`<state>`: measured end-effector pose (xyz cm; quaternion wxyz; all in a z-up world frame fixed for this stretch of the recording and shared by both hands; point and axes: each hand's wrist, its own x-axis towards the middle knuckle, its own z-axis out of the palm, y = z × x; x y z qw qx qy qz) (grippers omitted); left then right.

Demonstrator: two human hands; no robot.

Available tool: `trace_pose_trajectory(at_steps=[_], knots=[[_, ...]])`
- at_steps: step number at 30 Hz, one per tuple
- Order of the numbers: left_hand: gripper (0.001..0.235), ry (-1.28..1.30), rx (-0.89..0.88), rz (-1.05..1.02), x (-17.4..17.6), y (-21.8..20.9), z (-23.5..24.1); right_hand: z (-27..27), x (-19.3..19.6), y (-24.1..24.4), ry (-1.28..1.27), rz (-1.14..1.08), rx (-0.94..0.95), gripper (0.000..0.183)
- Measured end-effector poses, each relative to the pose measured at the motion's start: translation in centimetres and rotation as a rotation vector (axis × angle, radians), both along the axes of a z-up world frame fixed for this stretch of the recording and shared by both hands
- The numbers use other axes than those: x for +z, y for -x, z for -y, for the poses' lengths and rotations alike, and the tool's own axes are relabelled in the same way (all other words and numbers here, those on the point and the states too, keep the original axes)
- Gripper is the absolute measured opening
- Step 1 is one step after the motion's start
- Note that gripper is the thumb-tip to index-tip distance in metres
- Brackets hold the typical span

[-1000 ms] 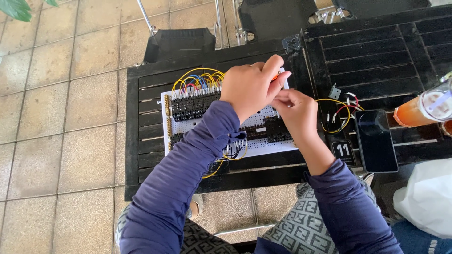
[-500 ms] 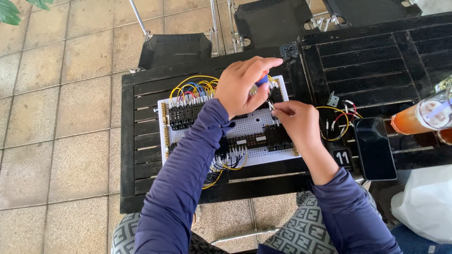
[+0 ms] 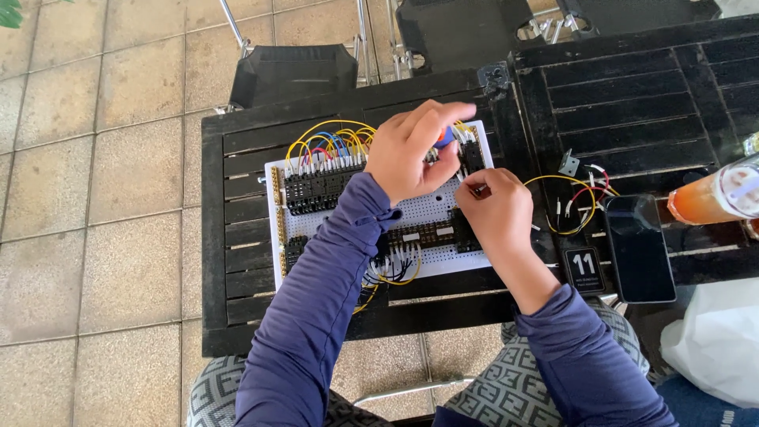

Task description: The person uses a screwdriver to tighten screws on a white breadboard populated with black terminal blocks and multicolored wires. They repeatedly insert and secure wires into the terminal blocks, adjusting connections throughout the clip.

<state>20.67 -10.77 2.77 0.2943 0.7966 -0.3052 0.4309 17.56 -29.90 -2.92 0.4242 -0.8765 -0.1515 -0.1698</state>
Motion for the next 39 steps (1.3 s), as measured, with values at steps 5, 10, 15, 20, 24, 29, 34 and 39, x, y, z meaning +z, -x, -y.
trace_pose_trajectory(at_steps=[5,10,15,20,24,29,34,39], knots=[[0.026,-0.063,0.069,0.106,1.0,0.9,0.5,-0.2,0.4,0.1,-0.034,0.082,0.015,0.007],[0.039,-0.072,-0.016,0.035,1.4,1.0,0.3,-0.6,1.1,0.9,0.039,0.173,-0.027,0.008],[0.051,-0.048,-0.039,-0.02,0.9,0.6,-0.3,-0.3,0.6,0.6,0.052,0.2,0.011,0.008],[0.053,-0.02,-0.08,0.008,0.2,0.1,-0.3,-0.3,0.4,0.6,0.052,0.212,0.001,0.01],[0.048,-0.025,-0.034,0.008,0.2,0.5,0.2,-0.3,0.3,0.6,0.066,0.206,0.004,0.008],[0.039,-0.049,0.056,0.064,0.3,0.9,0.3,-0.4,0.8,0.8,0.073,0.246,0.016,0.01],[0.044,-0.049,0.015,0.019,1.1,1.2,0.4,-0.4,0.5,0.8,0.082,0.288,0.015,0.01],[0.047,-0.042,-0.096,-0.071,2.0,1.8,-0.1,-1.1,1.6,1.5,0.07,0.419,0.057,0.012]])
